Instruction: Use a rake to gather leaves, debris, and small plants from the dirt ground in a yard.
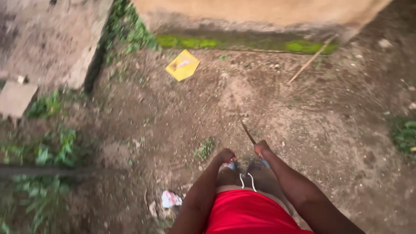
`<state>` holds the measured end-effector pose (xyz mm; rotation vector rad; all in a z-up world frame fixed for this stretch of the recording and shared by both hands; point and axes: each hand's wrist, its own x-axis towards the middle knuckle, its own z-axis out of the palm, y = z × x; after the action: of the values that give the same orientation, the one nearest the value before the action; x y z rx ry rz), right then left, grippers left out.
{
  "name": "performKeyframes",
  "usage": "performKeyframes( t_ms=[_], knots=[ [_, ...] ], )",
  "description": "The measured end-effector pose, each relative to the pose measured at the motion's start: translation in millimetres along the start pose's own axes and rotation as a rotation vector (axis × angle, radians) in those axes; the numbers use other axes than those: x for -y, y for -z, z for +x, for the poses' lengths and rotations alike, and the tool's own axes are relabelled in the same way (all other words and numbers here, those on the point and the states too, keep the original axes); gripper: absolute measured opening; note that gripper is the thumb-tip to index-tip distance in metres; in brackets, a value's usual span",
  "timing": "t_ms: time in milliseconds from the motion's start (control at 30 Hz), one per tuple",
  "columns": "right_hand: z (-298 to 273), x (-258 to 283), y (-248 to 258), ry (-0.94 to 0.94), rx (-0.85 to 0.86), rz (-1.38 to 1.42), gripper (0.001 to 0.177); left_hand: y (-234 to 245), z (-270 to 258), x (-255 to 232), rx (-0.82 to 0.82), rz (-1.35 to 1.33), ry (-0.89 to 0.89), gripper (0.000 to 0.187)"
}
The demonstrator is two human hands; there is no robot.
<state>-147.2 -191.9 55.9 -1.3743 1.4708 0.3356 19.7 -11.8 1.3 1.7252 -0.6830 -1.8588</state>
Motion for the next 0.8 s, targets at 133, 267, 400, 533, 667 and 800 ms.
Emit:
performKeyframes(
  t_ms=[133,267,400,533,667,800],
  knots=[
    [-30.9,43.1,-3.7,0.019,-0.083,-0.067,0.025,1.1,-10.9,16.9,-0.127,-0.086,0.138,0.013],
    [21.0,34.9,-23.2,0.086,-0.075,-0.169,0.023,-2.7,-41.3,29.0,-0.322,0.994,-0.669,0.037],
    [102.3,35.5,-27.4,0.182,-0.103,-0.217,0.021,-10.9,-46.5,41.3,-0.569,0.91,-0.624,0.02],
    [133.4,8.2,-44.8,0.051,0.012,0.041,0.014,-10.8,-68.2,47.3,-0.566,0.415,-0.652,0.035],
    [99.6,-35.6,-36.2,0.009,0.089,0.033,0.01,-11.7,-75.4,57.2,-0.449,-0.593,0.041,0.02],
    [70.2,-117.2,-36.6,0.018,0.105,0.149,0.01,0.5,-78.7,52.7,-0.405,-0.621,0.066,0.021]
  ],
)
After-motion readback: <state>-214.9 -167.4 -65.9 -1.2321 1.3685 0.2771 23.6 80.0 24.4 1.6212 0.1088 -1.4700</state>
